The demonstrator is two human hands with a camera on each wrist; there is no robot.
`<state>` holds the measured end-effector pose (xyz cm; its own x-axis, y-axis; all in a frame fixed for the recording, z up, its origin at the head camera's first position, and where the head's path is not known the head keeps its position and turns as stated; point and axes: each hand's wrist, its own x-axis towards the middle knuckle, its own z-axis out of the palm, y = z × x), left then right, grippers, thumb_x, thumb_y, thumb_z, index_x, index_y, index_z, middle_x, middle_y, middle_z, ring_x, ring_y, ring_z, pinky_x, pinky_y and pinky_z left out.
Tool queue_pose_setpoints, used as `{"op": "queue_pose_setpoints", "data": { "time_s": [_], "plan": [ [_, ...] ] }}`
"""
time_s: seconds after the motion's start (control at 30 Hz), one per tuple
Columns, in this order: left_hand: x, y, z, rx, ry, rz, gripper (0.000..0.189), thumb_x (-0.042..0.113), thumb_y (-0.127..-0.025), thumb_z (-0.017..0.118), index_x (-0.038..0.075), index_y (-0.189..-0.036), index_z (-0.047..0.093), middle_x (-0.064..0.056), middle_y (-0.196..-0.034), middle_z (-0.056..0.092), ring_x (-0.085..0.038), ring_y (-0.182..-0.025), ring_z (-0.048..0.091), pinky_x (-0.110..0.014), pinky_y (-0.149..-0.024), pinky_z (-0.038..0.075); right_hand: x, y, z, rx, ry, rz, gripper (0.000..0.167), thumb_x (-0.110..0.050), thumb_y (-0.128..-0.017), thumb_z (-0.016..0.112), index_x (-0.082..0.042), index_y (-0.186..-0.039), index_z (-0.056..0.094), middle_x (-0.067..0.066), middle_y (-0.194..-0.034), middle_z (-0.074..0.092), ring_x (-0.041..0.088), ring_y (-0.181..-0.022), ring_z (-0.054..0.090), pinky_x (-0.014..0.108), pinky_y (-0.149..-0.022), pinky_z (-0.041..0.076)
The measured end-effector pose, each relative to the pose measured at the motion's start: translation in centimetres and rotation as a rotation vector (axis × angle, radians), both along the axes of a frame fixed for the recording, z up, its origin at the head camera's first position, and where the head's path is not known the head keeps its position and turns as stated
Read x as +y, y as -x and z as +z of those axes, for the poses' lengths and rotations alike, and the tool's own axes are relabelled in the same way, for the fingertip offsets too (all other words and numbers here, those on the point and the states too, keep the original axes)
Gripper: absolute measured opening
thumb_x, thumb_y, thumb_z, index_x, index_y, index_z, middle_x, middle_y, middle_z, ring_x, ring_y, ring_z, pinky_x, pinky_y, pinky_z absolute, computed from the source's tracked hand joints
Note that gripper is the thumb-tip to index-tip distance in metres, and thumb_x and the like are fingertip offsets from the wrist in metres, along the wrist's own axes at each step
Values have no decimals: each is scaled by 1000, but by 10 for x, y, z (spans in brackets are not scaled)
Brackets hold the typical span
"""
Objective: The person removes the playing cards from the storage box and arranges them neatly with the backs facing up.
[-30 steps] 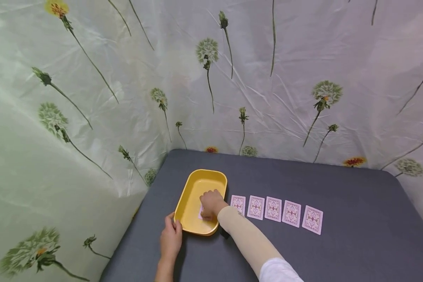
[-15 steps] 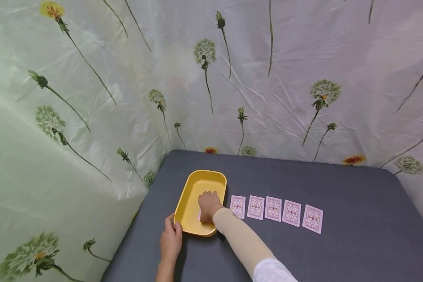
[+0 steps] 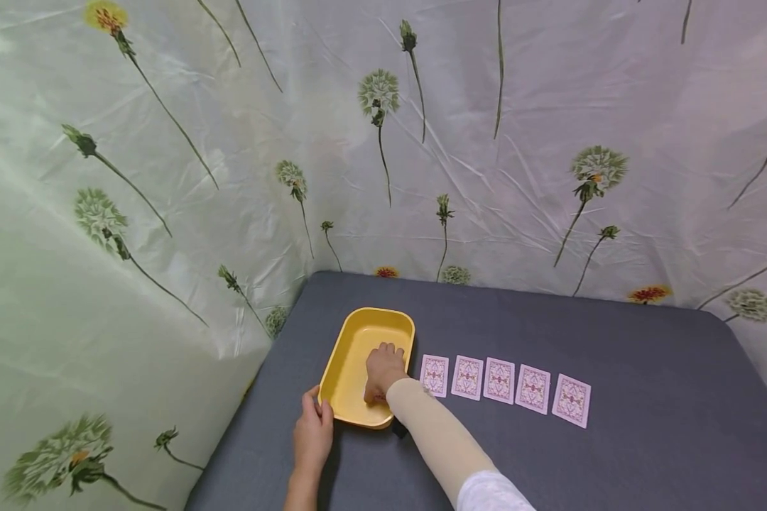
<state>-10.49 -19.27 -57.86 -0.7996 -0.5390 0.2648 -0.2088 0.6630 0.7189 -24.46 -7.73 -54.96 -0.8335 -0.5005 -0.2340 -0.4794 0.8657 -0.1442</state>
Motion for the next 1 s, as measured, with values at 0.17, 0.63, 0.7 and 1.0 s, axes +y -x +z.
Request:
{"op": "queue_pose_setpoints", "data": {
  "time_s": [0.17,0.63,0.7,1.0],
  "plan": [
    [0,0,1,-1,-4,2,30,6,-92,58,0,-121,55,2,-61,40,-18,-50,38,-38,-48,32,2,-1,-1,0,22,7,73,-42,-51,90,-6,-107,59,12,-109,51,28,-106,45,49,-90,36],
    [0,1,-2,-1,1,4,29,7,-92,58,0,-121,54,2,-60,39,-19,-50,38,-38,-47,32,4,-5,-3,21,40,76,83,-46,-53,88,-2,-115,56,14,-107,53,29,-104,48,50,-94,36],
    [0,1,-2,3,2,6,29,7,-92,58,1,-120,54,1,-60,40,-20,-50,40,-40,-48,33,6,-4,0,24,45,78,81,-46,-53,88,-2,-114,57,13,-105,55,29,-101,50,50,-95,36],
    [0,1,-2,-16,-12,3,29,8,-93,57,1,-121,53,0,-61,43,-21,-52,42,-41,-49,35,16,1,7,23,122,95,83,-46,-58,85,-5,-122,52,12,-103,57,30,-96,56,52,-90,37]
  ]
}}
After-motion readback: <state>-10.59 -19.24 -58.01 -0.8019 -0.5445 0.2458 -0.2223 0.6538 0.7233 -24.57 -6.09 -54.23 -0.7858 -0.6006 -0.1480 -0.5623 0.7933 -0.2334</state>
